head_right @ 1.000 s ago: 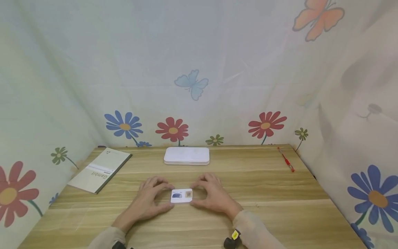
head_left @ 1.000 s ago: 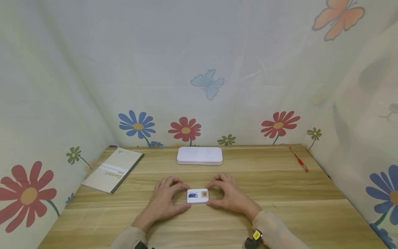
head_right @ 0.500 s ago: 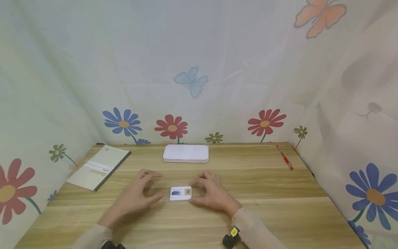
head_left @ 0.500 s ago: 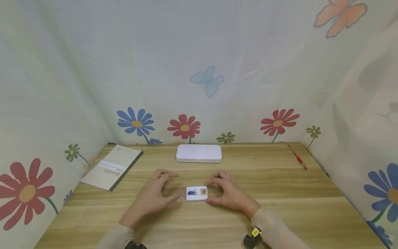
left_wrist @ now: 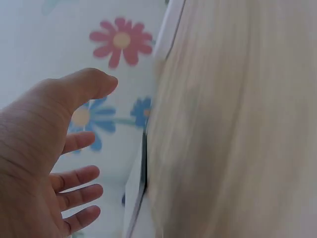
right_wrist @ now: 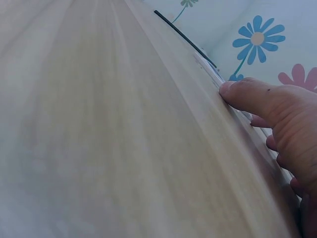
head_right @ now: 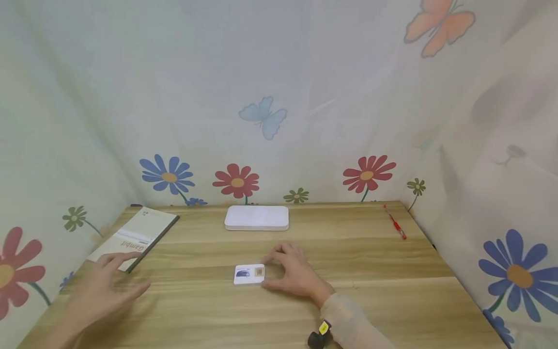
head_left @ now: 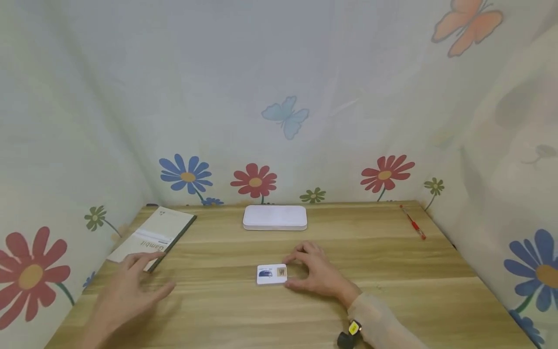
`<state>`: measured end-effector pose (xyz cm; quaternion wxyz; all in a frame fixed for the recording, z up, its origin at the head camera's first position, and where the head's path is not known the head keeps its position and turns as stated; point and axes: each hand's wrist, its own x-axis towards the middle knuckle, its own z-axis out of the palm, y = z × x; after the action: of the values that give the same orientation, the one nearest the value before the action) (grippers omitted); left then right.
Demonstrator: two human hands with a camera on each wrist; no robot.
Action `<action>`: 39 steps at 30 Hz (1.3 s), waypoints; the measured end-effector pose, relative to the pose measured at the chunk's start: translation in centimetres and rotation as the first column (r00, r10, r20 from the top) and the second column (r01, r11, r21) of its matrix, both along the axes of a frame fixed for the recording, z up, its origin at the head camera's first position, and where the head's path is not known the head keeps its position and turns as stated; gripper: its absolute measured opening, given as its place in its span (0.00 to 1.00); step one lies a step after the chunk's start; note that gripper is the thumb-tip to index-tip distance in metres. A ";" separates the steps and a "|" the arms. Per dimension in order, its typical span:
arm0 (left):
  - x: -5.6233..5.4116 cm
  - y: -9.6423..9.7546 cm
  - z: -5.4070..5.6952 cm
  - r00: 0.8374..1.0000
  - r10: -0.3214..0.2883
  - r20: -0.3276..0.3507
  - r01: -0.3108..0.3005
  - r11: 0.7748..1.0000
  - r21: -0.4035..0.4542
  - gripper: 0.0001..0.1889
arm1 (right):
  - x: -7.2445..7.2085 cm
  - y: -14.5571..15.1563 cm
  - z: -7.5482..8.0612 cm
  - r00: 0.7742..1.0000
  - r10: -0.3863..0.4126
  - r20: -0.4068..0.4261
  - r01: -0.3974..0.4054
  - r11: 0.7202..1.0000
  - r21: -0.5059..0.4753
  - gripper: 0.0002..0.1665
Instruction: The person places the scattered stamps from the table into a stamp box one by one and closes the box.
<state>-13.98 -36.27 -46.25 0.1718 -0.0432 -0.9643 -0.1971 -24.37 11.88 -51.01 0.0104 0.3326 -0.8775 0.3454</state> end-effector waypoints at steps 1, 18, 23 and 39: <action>0.6 -1.2 -0.2 0.999 0.032 0.023 -0.031 0.999 -0.016 0.45 | 0.1 -0.1 0.0 1.000 0.000 0.008 0.000 1.000 -0.003 0.28; 4.8 -10.1 -3.4 0.940 0.167 0.297 -0.143 0.985 -0.099 0.61 | 0.3 -0.5 0.2 1.000 0.015 0.010 -0.015 1.000 -0.023 0.28; 4.4 -9.3 -3.1 0.971 0.099 0.218 -0.096 0.995 -0.022 0.55 | 0.3 0.0 0.0 1.000 0.004 -0.015 -0.004 1.000 -0.018 0.28; 4.2 -5.0 -1.1 0.992 0.040 0.118 -0.027 0.993 -0.112 0.43 | 0.2 -0.3 -0.1 0.998 0.021 -0.060 -0.021 1.000 -0.006 0.29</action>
<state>-9.81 -41.23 -47.33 0.1141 -0.0246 -0.9829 -0.1427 -24.22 11.55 -51.14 0.0341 0.3518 -0.8722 0.3381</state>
